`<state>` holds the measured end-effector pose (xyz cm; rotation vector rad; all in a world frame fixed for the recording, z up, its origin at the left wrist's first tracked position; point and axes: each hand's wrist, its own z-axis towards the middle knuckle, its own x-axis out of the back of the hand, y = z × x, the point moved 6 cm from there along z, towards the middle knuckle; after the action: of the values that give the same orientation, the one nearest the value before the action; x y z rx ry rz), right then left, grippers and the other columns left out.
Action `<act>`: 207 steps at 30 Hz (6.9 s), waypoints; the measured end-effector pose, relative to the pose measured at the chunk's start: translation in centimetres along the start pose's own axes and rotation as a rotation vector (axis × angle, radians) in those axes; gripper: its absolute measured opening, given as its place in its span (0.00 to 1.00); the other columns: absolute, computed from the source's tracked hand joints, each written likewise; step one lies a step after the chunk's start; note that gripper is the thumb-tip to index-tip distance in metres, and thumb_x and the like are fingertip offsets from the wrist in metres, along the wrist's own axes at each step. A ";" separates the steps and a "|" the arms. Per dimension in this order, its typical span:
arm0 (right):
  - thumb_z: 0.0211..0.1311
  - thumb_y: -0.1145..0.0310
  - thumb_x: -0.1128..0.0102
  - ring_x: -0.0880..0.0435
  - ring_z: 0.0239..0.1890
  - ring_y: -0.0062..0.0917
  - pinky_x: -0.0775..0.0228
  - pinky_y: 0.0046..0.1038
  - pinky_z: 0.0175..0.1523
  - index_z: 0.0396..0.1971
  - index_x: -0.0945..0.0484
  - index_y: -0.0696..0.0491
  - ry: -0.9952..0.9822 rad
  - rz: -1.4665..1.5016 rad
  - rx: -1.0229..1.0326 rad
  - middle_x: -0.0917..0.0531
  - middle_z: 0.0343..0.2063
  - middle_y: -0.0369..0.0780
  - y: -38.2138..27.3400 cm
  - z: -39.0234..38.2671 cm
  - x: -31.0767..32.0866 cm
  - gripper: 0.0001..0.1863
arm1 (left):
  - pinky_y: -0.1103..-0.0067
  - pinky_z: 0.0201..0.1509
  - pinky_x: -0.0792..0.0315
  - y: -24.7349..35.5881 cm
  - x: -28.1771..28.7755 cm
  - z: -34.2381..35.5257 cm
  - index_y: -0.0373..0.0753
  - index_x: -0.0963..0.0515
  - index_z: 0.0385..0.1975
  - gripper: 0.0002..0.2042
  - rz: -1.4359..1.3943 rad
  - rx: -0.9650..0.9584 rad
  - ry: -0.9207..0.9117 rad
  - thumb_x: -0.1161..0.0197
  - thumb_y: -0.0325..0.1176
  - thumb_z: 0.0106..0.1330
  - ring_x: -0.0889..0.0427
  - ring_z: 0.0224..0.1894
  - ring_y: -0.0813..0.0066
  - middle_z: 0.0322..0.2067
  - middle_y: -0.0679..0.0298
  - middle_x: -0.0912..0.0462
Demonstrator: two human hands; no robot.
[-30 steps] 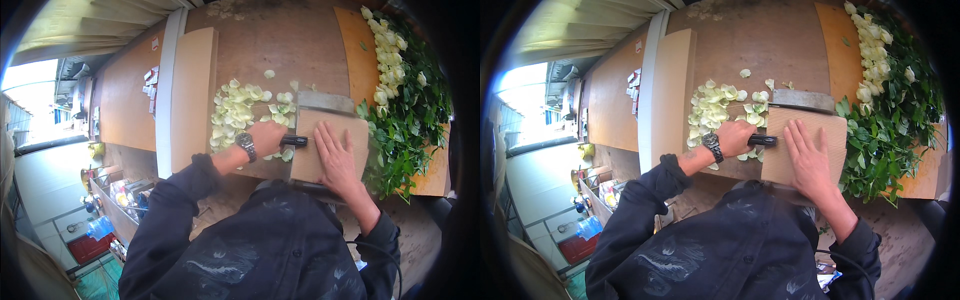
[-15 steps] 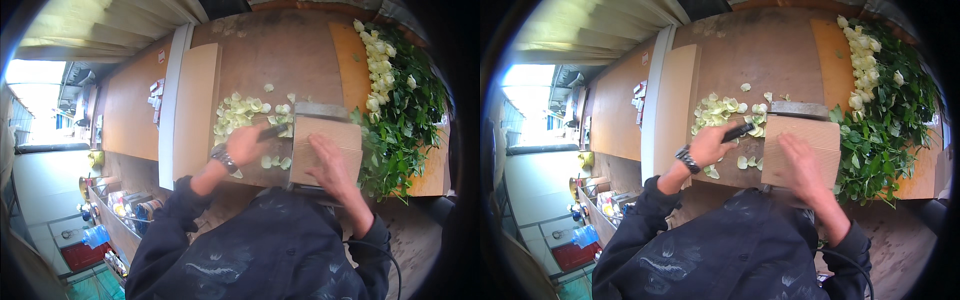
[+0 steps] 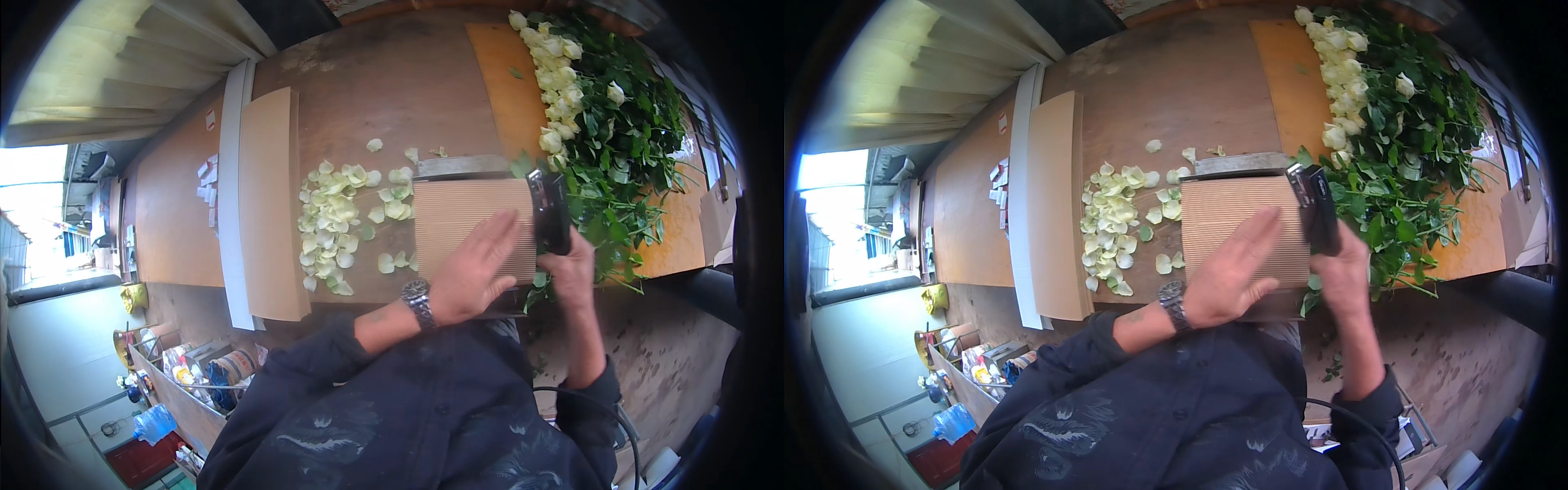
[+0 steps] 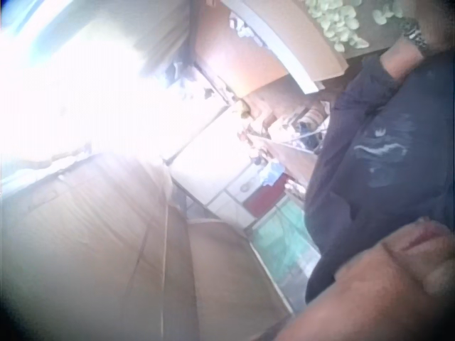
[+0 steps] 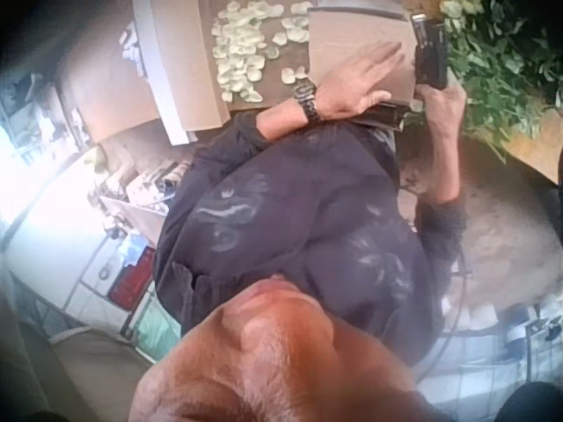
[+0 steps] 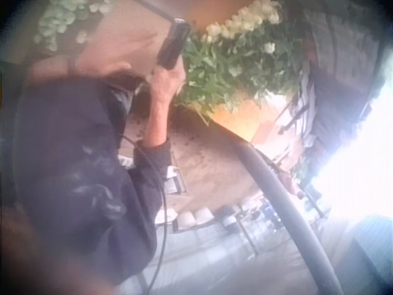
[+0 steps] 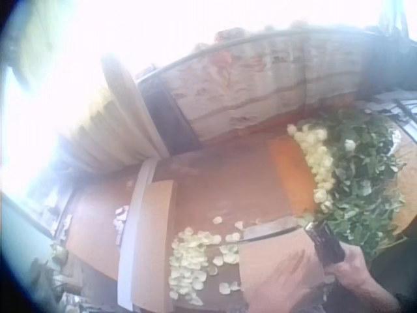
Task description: The person arranges white roses and green leaves into a small bouquet on a table, then wraps the bouquet in white paper and secures it with tape. The person handles the flowers and leaves by hand and uses a stapler and tape to finish the wrapping.
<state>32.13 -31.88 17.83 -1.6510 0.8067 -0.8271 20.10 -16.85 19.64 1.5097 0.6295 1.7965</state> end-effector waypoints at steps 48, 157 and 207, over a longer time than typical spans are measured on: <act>0.44 0.86 0.44 0.17 0.39 0.47 0.24 0.45 0.43 0.52 0.25 0.57 -0.710 -1.197 0.311 0.17 0.30 0.47 4.0 9.7 5.3 0.28 | 0.55 0.81 0.46 -4.1 -3.3 2.1 0.29 0.33 0.71 0.36 0.110 0.055 -0.084 0.33 0.36 0.62 0.39 0.78 0.52 0.73 0.49 0.33; 0.48 0.73 0.26 0.23 0.64 0.41 0.44 0.46 0.76 0.63 0.22 0.58 -0.326 -0.914 0.795 0.16 0.53 0.48 -14.6 -2.1 1.2 0.37 | 0.69 0.54 0.20 -2.1 -1.8 -1.1 0.31 0.28 0.58 0.35 -0.679 0.563 0.319 0.18 0.38 0.54 0.17 0.47 0.69 0.46 0.59 0.16; 0.77 0.50 0.44 0.15 0.53 0.32 0.24 0.39 0.64 0.57 0.19 0.54 0.200 1.663 -0.029 0.13 0.52 0.40 10.7 -5.7 3.6 0.24 | 0.85 0.34 0.38 9.7 13.4 -0.4 0.35 0.20 0.40 0.04 -0.447 0.470 0.239 0.35 0.24 0.70 0.28 0.30 0.85 0.30 0.71 0.22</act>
<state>28.17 -39.95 8.96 -0.4456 1.8498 0.2446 16.76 -12.78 35.27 1.2993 1.4655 1.5476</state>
